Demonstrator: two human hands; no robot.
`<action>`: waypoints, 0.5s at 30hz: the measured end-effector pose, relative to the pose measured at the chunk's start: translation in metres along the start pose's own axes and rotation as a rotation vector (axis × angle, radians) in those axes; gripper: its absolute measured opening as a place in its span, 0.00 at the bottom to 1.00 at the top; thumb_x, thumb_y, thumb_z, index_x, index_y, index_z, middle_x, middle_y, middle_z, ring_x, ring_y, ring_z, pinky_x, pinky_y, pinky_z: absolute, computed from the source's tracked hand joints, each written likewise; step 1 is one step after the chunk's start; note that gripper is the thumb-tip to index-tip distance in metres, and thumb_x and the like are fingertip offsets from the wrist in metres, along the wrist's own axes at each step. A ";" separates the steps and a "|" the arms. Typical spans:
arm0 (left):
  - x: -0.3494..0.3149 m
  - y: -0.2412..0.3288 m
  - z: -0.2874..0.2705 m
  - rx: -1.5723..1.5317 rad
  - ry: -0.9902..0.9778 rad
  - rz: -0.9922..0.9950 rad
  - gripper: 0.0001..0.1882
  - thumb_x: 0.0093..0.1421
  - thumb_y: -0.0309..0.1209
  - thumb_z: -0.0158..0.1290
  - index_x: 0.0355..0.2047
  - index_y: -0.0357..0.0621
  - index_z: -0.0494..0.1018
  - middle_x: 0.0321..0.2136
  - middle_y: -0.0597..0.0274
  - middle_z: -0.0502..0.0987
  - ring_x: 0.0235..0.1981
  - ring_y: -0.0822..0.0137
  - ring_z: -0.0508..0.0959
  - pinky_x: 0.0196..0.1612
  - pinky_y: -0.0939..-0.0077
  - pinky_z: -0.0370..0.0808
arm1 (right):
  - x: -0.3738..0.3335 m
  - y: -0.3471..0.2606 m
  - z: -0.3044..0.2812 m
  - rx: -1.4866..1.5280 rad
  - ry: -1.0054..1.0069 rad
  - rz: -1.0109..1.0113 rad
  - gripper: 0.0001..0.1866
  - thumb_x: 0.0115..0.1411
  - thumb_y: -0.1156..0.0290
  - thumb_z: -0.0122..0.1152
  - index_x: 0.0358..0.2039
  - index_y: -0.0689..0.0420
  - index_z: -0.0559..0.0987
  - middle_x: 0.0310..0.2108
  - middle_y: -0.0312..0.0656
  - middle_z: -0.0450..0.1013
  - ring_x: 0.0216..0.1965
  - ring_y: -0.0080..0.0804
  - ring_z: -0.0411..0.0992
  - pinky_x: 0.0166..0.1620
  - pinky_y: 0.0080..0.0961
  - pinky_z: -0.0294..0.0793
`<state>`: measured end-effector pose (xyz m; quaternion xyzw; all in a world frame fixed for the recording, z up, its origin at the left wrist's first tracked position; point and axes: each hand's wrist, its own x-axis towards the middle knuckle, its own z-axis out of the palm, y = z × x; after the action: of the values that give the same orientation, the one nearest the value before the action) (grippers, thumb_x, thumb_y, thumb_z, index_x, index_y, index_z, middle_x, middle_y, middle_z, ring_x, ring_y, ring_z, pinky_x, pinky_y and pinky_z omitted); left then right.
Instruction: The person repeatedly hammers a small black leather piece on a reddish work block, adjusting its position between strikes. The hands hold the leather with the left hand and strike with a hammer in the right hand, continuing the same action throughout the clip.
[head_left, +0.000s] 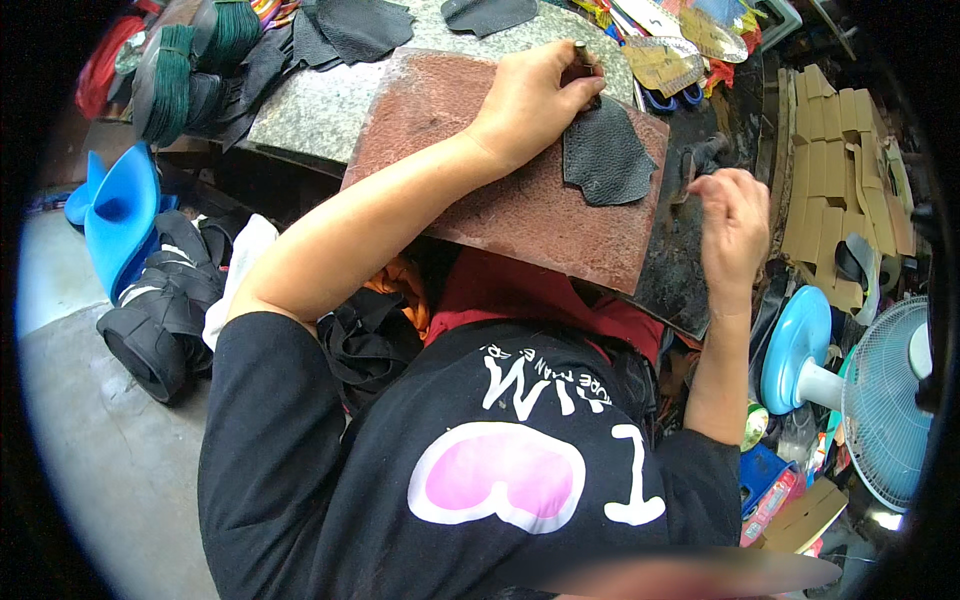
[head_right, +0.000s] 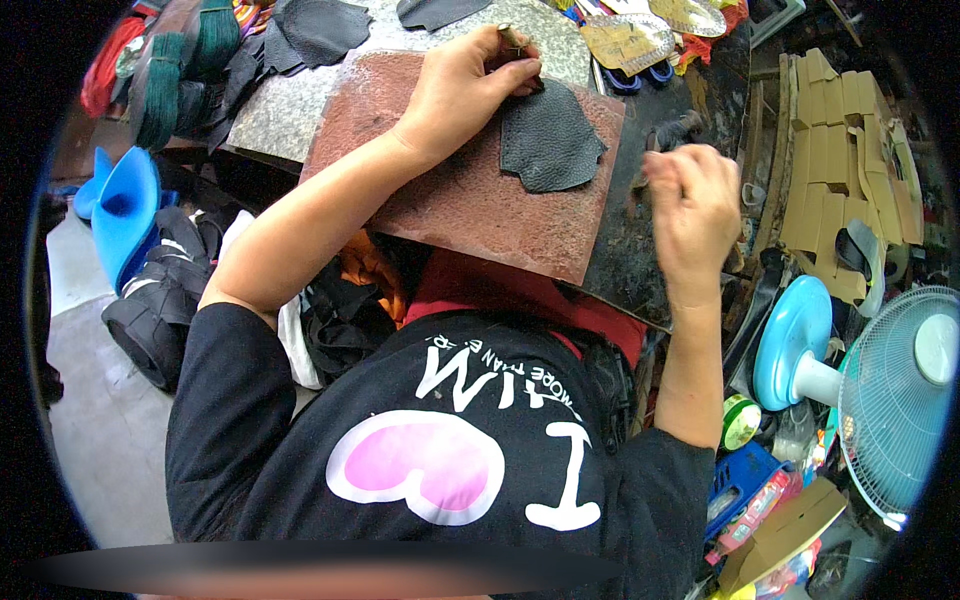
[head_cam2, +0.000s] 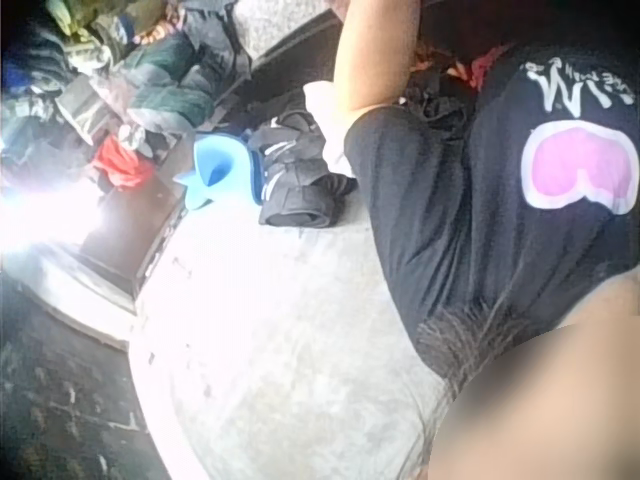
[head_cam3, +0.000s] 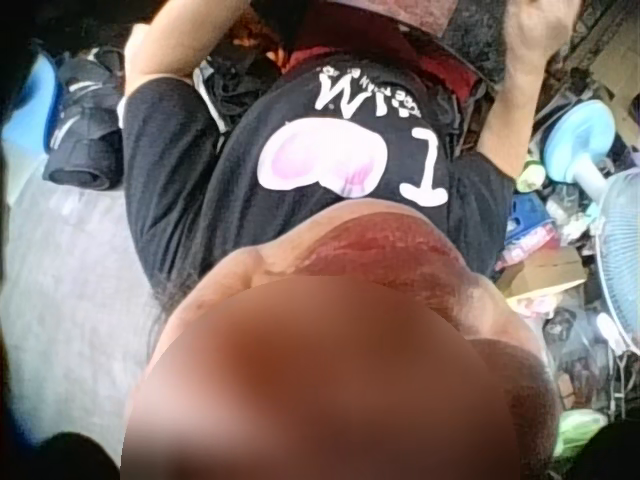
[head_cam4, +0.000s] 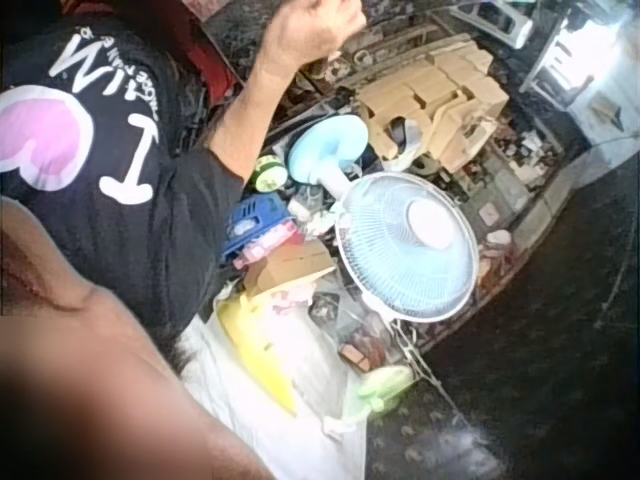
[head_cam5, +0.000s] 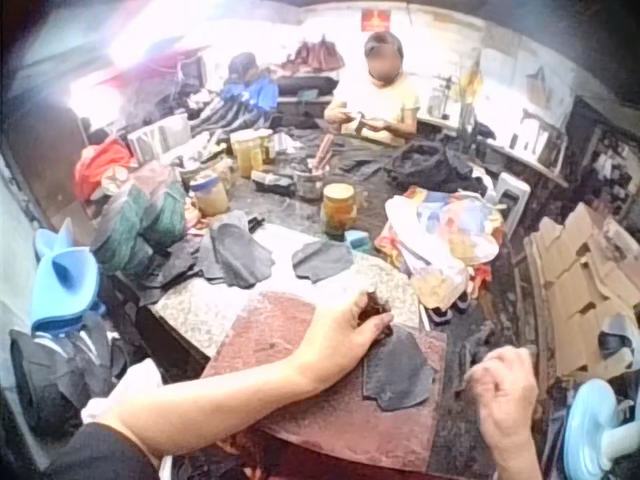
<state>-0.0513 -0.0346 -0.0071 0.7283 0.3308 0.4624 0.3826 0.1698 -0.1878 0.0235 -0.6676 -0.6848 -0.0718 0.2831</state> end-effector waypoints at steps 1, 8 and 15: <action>-0.001 -0.001 0.000 -0.028 -0.018 -0.008 0.09 0.59 0.28 0.59 0.37 0.35 0.77 0.29 0.53 0.82 0.31 0.65 0.83 0.36 0.74 0.79 | 0.005 -0.010 0.005 0.002 -0.034 -0.037 0.19 0.63 0.54 0.59 0.26 0.57 0.79 0.30 0.40 0.73 0.36 0.40 0.70 0.39 0.35 0.70; 0.001 -0.006 -0.003 -0.109 -0.092 -0.146 0.09 0.64 0.26 0.55 0.41 0.33 0.75 0.34 0.59 0.81 0.34 0.72 0.82 0.39 0.80 0.80 | 0.024 -0.034 0.032 0.261 -0.039 0.163 0.13 0.54 0.61 0.70 0.25 0.58 0.78 0.26 0.38 0.73 0.31 0.37 0.70 0.35 0.32 0.70; 0.003 -0.009 0.002 -0.376 -0.005 -0.206 0.07 0.62 0.26 0.56 0.37 0.32 0.75 0.29 0.55 0.82 0.29 0.71 0.83 0.32 0.80 0.80 | 0.011 -0.027 0.043 0.254 -0.004 0.147 0.12 0.54 0.66 0.70 0.27 0.59 0.76 0.25 0.39 0.73 0.30 0.36 0.71 0.35 0.30 0.70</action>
<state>-0.0498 -0.0282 -0.0140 0.6076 0.3105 0.4724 0.5579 0.1315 -0.1602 0.0007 -0.6749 -0.6382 0.0379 0.3685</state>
